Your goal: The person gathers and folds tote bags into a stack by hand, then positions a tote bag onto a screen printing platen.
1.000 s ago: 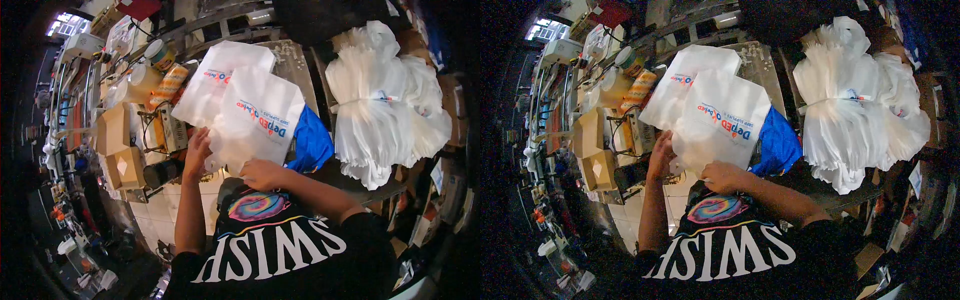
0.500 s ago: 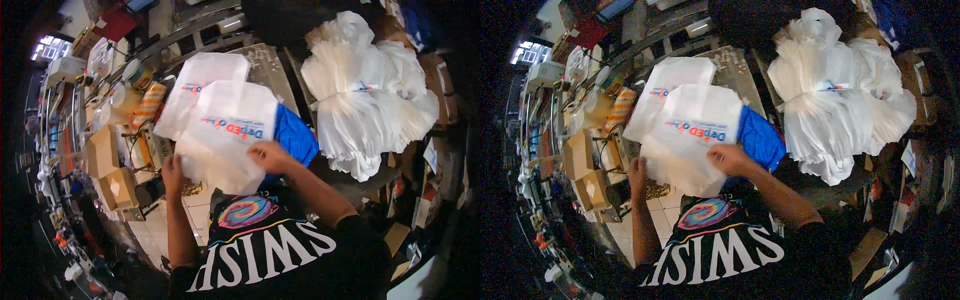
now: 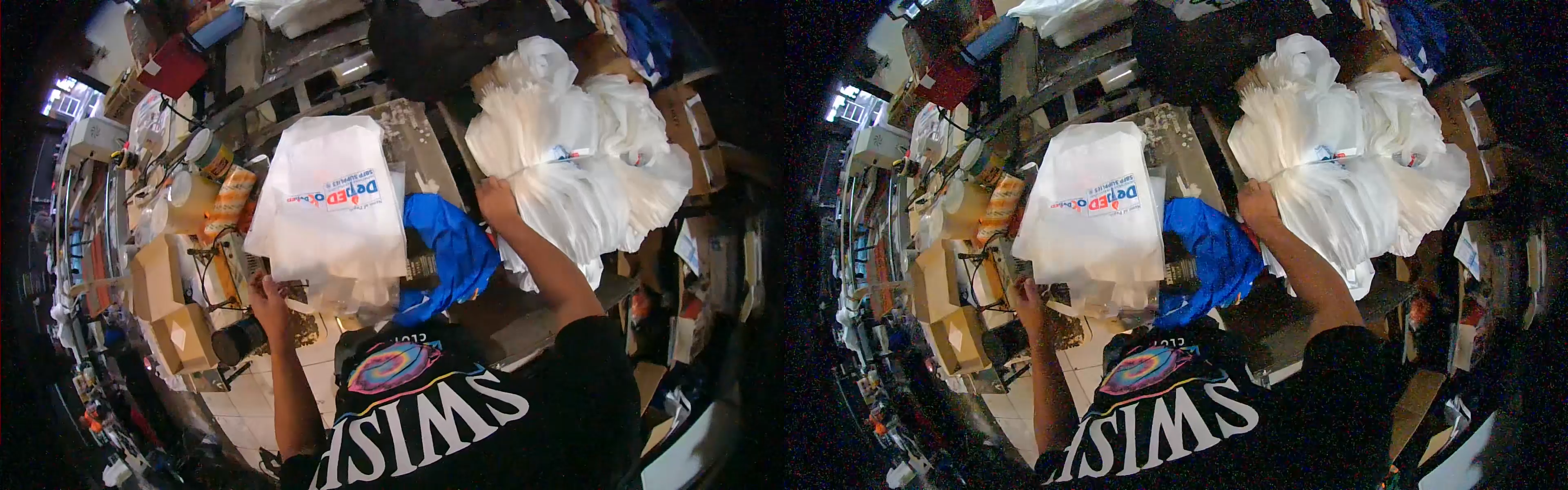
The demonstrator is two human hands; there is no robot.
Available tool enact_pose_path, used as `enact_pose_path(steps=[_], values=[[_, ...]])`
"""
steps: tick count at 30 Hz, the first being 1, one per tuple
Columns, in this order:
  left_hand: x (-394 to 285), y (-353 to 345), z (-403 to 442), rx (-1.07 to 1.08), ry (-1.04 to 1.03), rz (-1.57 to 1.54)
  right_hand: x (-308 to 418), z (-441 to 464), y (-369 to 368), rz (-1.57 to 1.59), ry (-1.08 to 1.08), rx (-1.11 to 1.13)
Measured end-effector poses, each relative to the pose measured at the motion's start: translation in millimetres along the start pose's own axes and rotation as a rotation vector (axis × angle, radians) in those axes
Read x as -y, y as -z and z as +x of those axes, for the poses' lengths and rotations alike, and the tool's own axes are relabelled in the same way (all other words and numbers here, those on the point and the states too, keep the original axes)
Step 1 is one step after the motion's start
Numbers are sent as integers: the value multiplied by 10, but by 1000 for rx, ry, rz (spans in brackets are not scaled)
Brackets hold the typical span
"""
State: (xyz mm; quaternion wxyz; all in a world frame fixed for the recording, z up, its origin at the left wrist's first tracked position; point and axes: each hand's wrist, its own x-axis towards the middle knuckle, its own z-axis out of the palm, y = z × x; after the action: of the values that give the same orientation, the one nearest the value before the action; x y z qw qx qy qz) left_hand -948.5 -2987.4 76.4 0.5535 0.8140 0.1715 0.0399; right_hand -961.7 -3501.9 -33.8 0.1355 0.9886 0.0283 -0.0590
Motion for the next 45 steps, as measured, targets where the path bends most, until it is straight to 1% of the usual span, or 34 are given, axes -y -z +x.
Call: enact_pose_path(steps=[1, 2, 4, 5, 7, 8, 10, 11, 13, 14, 16, 17, 18, 20, 21, 23, 24, 25, 26, 27, 28, 29, 30, 32, 34, 36, 37, 39, 40, 42, 44, 45], values=[[-47, 16, -20, 16, 20, -114, -18, 41, -75, -37, 1, 73], [45, 52, -8, 13, 17, -120, -36, 64, -50, -41, 2, 68], [320, 207, 2, -49, -142, -9, -33, 76, 55, -39, 6, 54], [341, 269, -38, -54, -147, -14, -44, 94, 178, -43, 7, 47], [339, 350, -135, -46, -194, 94, -79, 131, 428, 188, -54, -25], [274, 335, -193, -51, -200, 86, -119, 174, 434, 182, -54, -35], [151, 291, -330, -59, -104, 124, -260, 224, 345, 496, -165, -174], [147, 261, -343, -41, -141, 128, -317, 231, 390, 493, -165, -176], [119, 237, -415, -3, -130, 108, -434, 237, 458, 905, -351, -213], [55, 205, -446, 36, -121, 90, -453, 243, 530, 903, -355, -212], [89, 135, -464, 83, -113, 76, -485, 245, 648, 1093, -509, -293], [103, 95, -485, 122, -104, 62, -507, 286, 648, 1223, -514, -289], [113, 33, -504, 128, -103, 67, -484, 259, 631, 1225, -521, -287], [94, -177, -526, 342, -197, 67, -346, 257, 697, 1607, -586, -348], [-19, -337, -528, 416, -299, 72, -268, 275, 778, 1618, -571, -373], [-322, -645, -567, 603, -331, 120, -146, 284, 930, 1676, -584, -367], [-387, -832, -570, 694, -261, 65, -76, 329, 990, 1732, -583, -366], [-448, -1013, -580, 783, -188, 12, 25, 385, 1019, 1704, -473, -422], [-553, -1192, -615, 829, -164, -47, 174, 435, 1054, 1674, -369, -473], [-662, -1389, -627, 871, -142, -110, 392, 372, 1597, 1624, -286, -402], [-710, -1579, -614, 862, -219, -96, 688, 403, 1807, 1860, 10, -469], [-682, -1736, -594, 854, -295, -79, 922, 284, 2193, 1721, 66, -354], [-677, -1889, -538, 845, -325, -57, 1103, 167, 2498, 1577, 125, -252], [-584, -1947, -470, 858, -207, -73, 1454, 134, 2358, 1439, 394, -242], [-420, -1620, -441, 853, -39, -146, 1975, -214, 2505, 1551, 560, -332], [-224, -1210, -390, 843, 158, -254, 2238, -329, 2595, 1568, 754, -72], [-132, -1013, -348, 832, 227, -291, 2293, -403, 2640, 1577, 769, -69], [31, -688, -343, 803, 323, -343, 2326, -549, 2754, 1752, 795, 22], [94, -559, -330, 791, 352, -352, 2288, -577, 2752, 1758, 817, 35], [180, -409, -317, 792, 352, -298, 2103, -636, 2689, 1762, 787, 115], [254, -266, -304, 819, 324, -188, 1788, -634, 2632, 1906, 556, 324], [275, -159, -318, 844, 303, -125, 1654, -618, 2516, 1857, 433, 191]])
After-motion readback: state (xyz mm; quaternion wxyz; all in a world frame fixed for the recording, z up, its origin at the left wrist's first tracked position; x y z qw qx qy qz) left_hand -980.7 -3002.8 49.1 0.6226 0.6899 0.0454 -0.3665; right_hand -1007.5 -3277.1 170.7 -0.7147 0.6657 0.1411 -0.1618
